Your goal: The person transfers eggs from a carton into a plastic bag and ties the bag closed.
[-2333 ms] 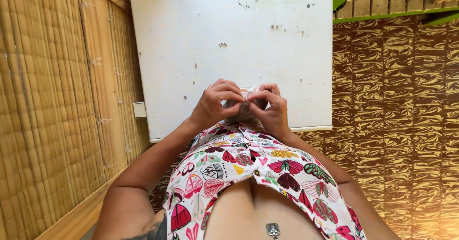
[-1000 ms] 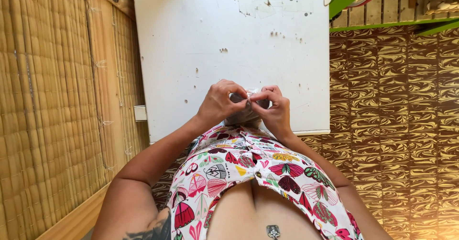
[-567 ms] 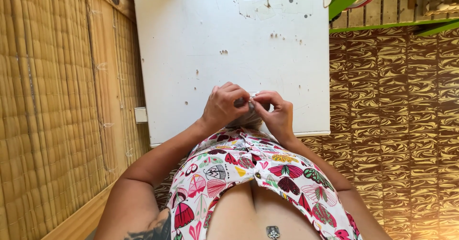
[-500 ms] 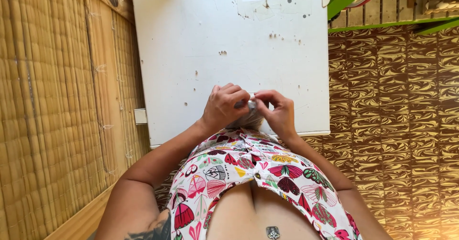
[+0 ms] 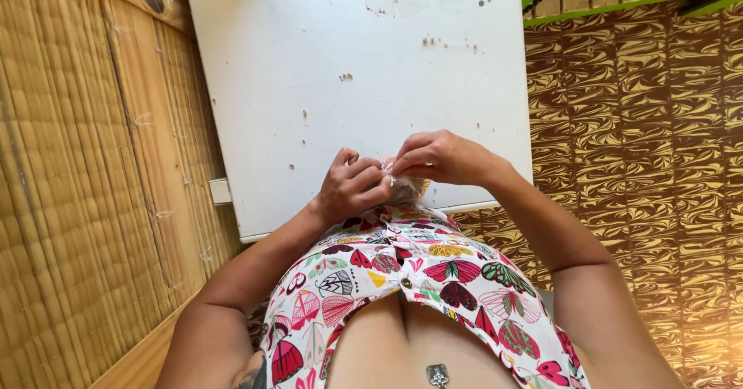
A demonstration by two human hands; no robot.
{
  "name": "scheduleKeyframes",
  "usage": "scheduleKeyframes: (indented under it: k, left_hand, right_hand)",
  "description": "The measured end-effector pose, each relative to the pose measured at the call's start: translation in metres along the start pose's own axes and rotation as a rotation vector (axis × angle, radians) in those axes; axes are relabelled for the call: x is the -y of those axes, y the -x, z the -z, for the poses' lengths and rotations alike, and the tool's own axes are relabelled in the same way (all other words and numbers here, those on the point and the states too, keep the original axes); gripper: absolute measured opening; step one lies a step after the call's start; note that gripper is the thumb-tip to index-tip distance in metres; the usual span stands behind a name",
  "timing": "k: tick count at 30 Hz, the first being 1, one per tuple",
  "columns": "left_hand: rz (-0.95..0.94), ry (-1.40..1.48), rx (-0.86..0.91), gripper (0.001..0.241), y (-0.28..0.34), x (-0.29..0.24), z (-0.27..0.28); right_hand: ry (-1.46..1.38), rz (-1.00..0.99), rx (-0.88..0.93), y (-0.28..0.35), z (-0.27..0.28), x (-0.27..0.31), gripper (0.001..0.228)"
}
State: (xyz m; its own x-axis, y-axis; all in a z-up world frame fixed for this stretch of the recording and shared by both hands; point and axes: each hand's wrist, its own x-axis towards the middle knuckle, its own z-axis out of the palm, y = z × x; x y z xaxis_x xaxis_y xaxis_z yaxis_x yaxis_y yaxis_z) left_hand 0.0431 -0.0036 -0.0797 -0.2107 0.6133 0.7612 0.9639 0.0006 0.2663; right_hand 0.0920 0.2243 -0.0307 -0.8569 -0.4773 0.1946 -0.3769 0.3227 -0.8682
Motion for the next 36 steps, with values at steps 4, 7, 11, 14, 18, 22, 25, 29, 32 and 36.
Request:
scheduleKeyframes:
  k: [4,7,11,14,18,22,25,29,32,36]
  left_hand:
    - [-0.084,-0.026,-0.009,0.012,0.000,0.001,0.000]
    - [-0.098,-0.016,-0.004,0.015,-0.004,-0.001,0.003]
    - [-0.084,0.005,0.013,0.016,-0.005,-0.003,0.006]
    - [-0.067,0.021,0.021,0.017,-0.002,-0.001,0.006]
    - [-0.082,0.021,0.036,0.018,-0.003,-0.001,0.006]
    - [-0.060,0.033,0.026,0.019,-0.005,-0.001,0.007]
    - [-0.053,0.035,0.015,0.019,-0.010,-0.002,0.010]
    - [-0.058,0.024,0.000,0.020,-0.015,-0.001,0.012]
    - [-0.073,0.042,0.015,0.023,-0.017,0.001,0.013]
    - [-0.078,0.059,0.014,0.021,-0.016,0.002,0.010]
  right_hand:
    - [0.060,0.118,0.062,-0.002,0.002,-0.008,0.010]
    - [0.131,0.200,0.087,-0.002,0.000,-0.013,0.009]
    - [0.342,0.345,0.093,-0.004,0.001,-0.010,0.009]
    - [0.535,0.444,0.093,-0.005,0.003,-0.009,0.009]
    - [0.604,0.506,0.071,-0.009,0.000,-0.011,0.012]
    - [0.462,0.431,0.070,-0.008,-0.012,-0.029,0.011]
    - [0.392,0.400,0.060,-0.008,-0.018,-0.035,0.008]
    - [0.310,0.350,0.046,-0.009,-0.023,-0.043,0.003]
    - [0.276,0.298,0.042,-0.013,-0.015,-0.032,0.003]
    - [0.180,0.273,0.017,-0.018,-0.016,-0.035,0.004]
